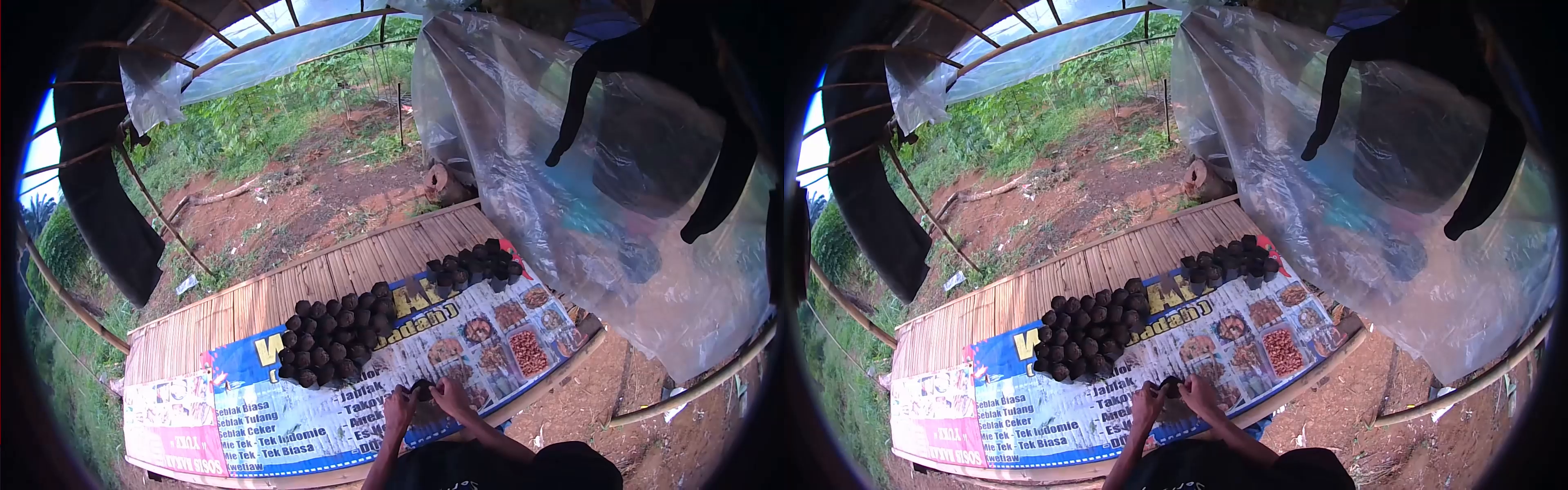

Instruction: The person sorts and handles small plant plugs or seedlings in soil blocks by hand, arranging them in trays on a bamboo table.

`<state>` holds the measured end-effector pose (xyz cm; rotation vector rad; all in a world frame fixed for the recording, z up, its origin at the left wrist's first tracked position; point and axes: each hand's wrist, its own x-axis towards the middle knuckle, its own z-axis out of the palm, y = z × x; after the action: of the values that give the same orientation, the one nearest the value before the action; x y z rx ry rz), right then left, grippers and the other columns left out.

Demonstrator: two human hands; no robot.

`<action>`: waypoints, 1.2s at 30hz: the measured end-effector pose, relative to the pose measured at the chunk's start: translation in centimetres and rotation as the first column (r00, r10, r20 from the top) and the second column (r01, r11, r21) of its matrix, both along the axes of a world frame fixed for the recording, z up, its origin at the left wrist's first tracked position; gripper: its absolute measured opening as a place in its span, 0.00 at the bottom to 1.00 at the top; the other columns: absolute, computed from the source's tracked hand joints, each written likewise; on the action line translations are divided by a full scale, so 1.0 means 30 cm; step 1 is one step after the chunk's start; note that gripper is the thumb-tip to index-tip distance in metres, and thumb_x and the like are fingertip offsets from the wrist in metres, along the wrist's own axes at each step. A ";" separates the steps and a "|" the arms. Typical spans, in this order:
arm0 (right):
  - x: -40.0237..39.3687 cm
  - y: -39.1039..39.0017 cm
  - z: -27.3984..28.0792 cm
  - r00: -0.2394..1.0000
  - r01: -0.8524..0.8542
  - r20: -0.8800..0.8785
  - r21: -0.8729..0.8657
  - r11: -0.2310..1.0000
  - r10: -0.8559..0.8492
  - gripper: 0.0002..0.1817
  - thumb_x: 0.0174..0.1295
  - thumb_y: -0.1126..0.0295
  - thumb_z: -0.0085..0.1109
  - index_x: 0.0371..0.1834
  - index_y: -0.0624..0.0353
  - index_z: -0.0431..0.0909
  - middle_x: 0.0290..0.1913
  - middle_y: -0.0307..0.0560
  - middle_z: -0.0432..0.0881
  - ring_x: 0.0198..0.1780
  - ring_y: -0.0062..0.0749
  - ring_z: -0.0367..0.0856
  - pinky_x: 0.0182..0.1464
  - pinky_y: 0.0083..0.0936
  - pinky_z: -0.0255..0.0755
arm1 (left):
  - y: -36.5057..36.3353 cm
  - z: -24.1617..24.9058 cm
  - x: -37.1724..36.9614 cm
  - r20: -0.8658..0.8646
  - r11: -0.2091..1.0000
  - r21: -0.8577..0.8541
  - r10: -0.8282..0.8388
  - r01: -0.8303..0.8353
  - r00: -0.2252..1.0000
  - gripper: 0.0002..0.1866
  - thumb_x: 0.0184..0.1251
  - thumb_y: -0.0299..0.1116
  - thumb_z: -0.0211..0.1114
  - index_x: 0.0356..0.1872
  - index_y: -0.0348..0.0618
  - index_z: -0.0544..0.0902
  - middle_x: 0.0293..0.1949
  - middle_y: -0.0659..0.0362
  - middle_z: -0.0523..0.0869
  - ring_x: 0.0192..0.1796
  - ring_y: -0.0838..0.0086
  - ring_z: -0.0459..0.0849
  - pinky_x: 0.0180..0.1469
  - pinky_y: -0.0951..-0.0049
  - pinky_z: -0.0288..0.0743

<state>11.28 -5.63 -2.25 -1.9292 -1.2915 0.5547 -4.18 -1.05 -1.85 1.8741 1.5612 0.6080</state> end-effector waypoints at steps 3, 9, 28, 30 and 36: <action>0.019 -0.004 -0.007 0.974 -0.022 -0.227 0.023 0.999 0.027 0.15 0.59 0.60 0.62 0.27 0.61 0.74 0.24 0.50 0.80 0.30 0.46 0.81 0.34 0.39 0.73 | 0.008 0.008 0.000 0.024 1.000 -0.026 0.012 -0.012 1.000 0.25 0.58 0.52 0.66 0.33 0.33 0.81 0.28 0.43 0.86 0.32 0.52 0.86 0.37 0.58 0.79; -0.005 -0.018 -0.056 0.977 0.043 0.189 0.277 0.960 -0.099 0.13 0.61 0.59 0.57 0.35 0.60 0.75 0.27 0.55 0.82 0.32 0.57 0.81 0.36 0.44 0.74 | 0.006 0.022 -0.002 -0.011 0.999 -0.025 0.039 -0.040 0.999 0.23 0.59 0.50 0.65 0.32 0.34 0.81 0.26 0.44 0.85 0.30 0.51 0.85 0.35 0.56 0.78; -0.005 -0.062 -0.012 0.938 -0.127 0.330 0.046 0.991 0.105 0.10 0.57 0.63 0.55 0.25 0.57 0.76 0.19 0.56 0.78 0.25 0.56 0.79 0.27 0.47 0.72 | -0.030 0.048 -0.022 0.037 0.992 0.059 -0.110 0.108 0.993 0.10 0.58 0.37 0.60 0.28 0.39 0.79 0.24 0.43 0.81 0.30 0.44 0.82 0.34 0.49 0.75; -0.013 -0.067 -0.008 0.957 -0.075 0.285 0.041 0.996 0.061 0.11 0.57 0.61 0.55 0.24 0.55 0.78 0.19 0.56 0.79 0.24 0.54 0.79 0.29 0.48 0.72 | -0.045 0.055 -0.025 0.042 0.992 0.044 -0.123 0.122 0.991 0.10 0.58 0.37 0.60 0.30 0.40 0.80 0.24 0.43 0.82 0.30 0.44 0.82 0.34 0.50 0.76; -0.007 -0.083 -0.030 0.953 -0.088 0.296 0.090 0.992 0.058 0.10 0.56 0.62 0.56 0.25 0.56 0.78 0.19 0.56 0.78 0.25 0.56 0.78 0.29 0.49 0.70 | -0.052 0.066 -0.025 0.081 0.994 0.021 -0.110 0.109 0.991 0.11 0.58 0.38 0.60 0.32 0.40 0.82 0.27 0.43 0.83 0.32 0.47 0.83 0.37 0.52 0.77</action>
<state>11.07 -8.12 -3.14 -1.9355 -1.5506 0.2365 -4.93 -2.61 0.12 1.9087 1.3953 0.6421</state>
